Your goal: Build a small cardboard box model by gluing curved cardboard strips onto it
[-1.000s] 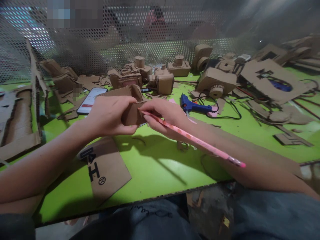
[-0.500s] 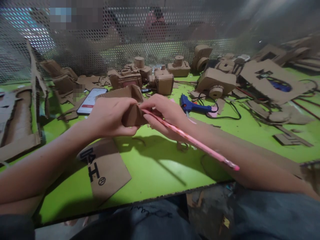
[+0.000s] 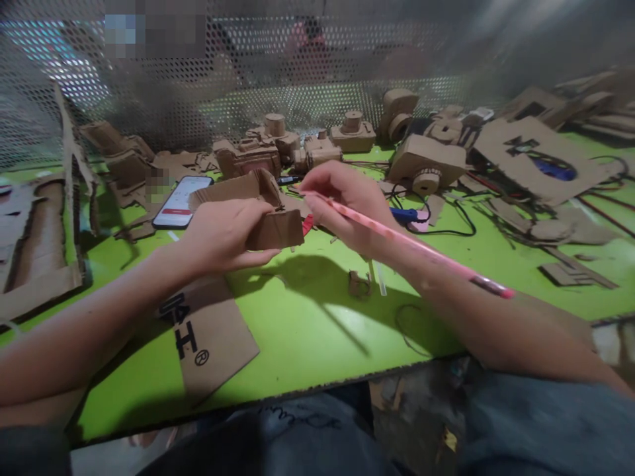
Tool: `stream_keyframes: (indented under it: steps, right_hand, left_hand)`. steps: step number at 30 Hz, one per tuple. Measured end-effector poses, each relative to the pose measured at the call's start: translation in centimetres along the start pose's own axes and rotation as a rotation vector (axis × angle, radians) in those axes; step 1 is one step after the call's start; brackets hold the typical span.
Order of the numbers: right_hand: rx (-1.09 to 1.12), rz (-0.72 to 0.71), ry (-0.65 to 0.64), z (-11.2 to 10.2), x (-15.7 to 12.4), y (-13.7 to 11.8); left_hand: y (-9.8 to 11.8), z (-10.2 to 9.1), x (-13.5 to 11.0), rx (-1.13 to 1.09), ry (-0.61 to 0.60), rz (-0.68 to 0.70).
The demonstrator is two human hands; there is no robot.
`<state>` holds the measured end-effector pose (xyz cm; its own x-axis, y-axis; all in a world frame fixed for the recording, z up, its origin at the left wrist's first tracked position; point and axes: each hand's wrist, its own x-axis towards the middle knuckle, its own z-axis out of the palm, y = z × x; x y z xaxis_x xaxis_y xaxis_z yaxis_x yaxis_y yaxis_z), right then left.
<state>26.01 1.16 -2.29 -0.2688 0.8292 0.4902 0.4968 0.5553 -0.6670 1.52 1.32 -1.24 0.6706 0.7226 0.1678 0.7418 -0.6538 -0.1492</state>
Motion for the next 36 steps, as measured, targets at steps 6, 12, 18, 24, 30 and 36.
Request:
stream_keyframes:
  steps: [6,12,18,24,30,36]
  right_hand:
    - [-0.427,0.542,-0.475,-1.9,3.7,1.3]
    - [-0.844,0.518,-0.655,0.2,4.1,1.4]
    - [-0.965,0.054,-0.601,2.5,3.6,2.3]
    - [-0.846,-0.212,-0.746,4.2,3.4,3.6]
    - [-0.756,0.016,-0.690,-0.1,3.9,2.7]
    - [-0.483,0.266,-0.394,-2.2,0.3,0.1]
  left_hand:
    - [1.0,1.3,-0.2,0.077,-0.135,0.021]
    - [0.9,4.3,-1.3,0.049,-0.085,0.042]
    - [-0.7,4.6,-2.4,0.003,-0.038,0.033]
    - [-1.3,2.9,-2.3,-0.003,-0.118,-0.046]
    - [-1.8,2.0,-2.2,-0.063,-0.210,-0.096]
    - [-0.7,2.1,-0.9,-0.026,-0.219,-0.041]
